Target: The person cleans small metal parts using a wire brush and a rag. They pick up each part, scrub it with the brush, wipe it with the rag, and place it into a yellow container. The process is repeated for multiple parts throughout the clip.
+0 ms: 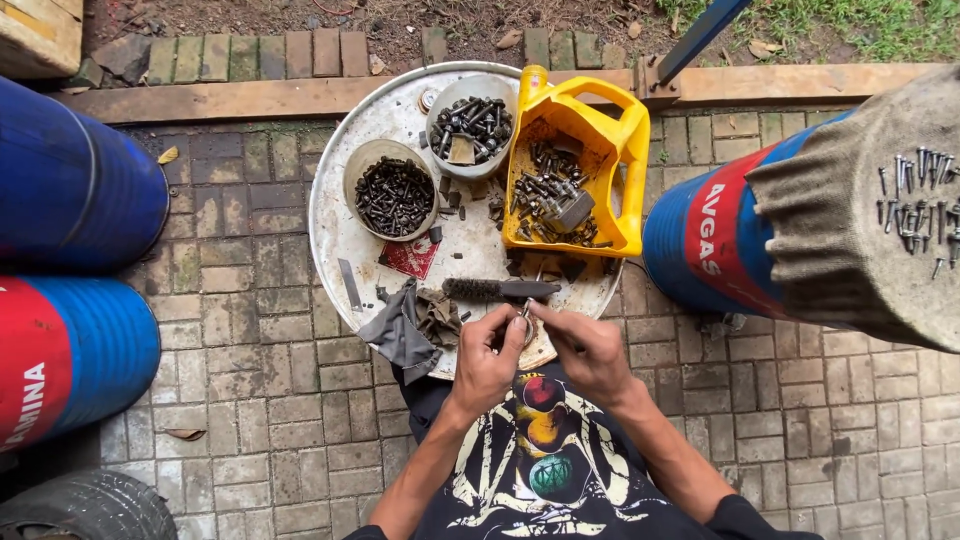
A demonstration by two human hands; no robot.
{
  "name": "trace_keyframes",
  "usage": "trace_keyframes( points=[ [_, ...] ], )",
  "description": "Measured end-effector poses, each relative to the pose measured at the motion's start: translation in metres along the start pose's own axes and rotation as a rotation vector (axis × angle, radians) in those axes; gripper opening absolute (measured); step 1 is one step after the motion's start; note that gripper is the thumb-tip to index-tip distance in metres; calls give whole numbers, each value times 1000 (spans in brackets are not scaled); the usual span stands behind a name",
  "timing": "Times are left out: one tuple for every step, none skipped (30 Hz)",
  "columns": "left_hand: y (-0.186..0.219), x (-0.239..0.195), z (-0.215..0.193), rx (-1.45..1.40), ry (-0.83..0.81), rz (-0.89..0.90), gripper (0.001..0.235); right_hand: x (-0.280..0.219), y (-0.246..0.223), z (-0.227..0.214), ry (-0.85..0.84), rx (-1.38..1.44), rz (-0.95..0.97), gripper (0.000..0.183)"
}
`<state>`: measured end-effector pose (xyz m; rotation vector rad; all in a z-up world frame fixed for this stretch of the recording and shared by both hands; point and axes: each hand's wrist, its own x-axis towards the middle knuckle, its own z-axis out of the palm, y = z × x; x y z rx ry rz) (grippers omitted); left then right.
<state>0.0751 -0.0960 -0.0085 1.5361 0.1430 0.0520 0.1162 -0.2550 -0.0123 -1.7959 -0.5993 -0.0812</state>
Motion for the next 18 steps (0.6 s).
trace_keyframes(
  points=[
    [-5, 0, -2, 1, -1, -1, 29, 3, -5, 2, 2, 1, 2, 37],
    [-11, 1, -3, -1, -1, 0, 30, 6, -10, 4, -3, 37, 10, 38],
    [-17, 0, -4, -4, -5, -2, 30, 7, -15, 6, -6, 70, 23, 39],
    [-16, -1, -3, -4, -11, -7, 30, 2, -6, 4, -2, 69, 30, 39],
    [-14, 0, -3, 1, -10, -11, 30, -1, 3, 2, 7, 38, 40, 36],
    [-13, 0, -3, 6, -9, -16, 29, -4, 12, 1, 15, 7, 51, 33],
    [-7, 2, -5, 8, -6, -13, 29, -2, 5, 6, 14, 9, 48, 33],
    [-2, 4, -6, -8, -4, -22, 30, 0, -2, 11, 29, 25, 64, 33],
    [4, 4, -6, -25, -8, -37, 31, -1, -11, 15, 47, 38, 90, 32],
    [-5, 1, -7, -25, -12, -42, 31, -5, -3, 14, 50, 38, 95, 32],
    [-13, 1, -7, -23, -16, -46, 31, -8, 5, 13, 68, 25, 108, 30],
    [-22, 0, -8, -21, -20, -50, 32, -10, 13, 12, 86, 13, 121, 28],
    [-19, 2, -8, -22, -21, -47, 32, -14, 17, 14, 88, 12, 118, 28],
    [-17, 4, -8, -21, -23, -42, 32, -18, 20, 17, 95, 8, 129, 28],
    [-14, 5, -9, -18, -22, -41, 33, -23, 23, 20, 99, 7, 143, 29],
    [-13, 6, -11, -17, -20, -41, 33, -21, 22, 19, 98, 9, 142, 29],
    [-13, 6, -12, 0, -23, -40, 32, -22, 21, 18, 88, 7, 142, 27],
    [-12, 6, -12, 16, -26, -38, 32, -23, 20, 16, 78, 5, 142, 26]
  ],
)
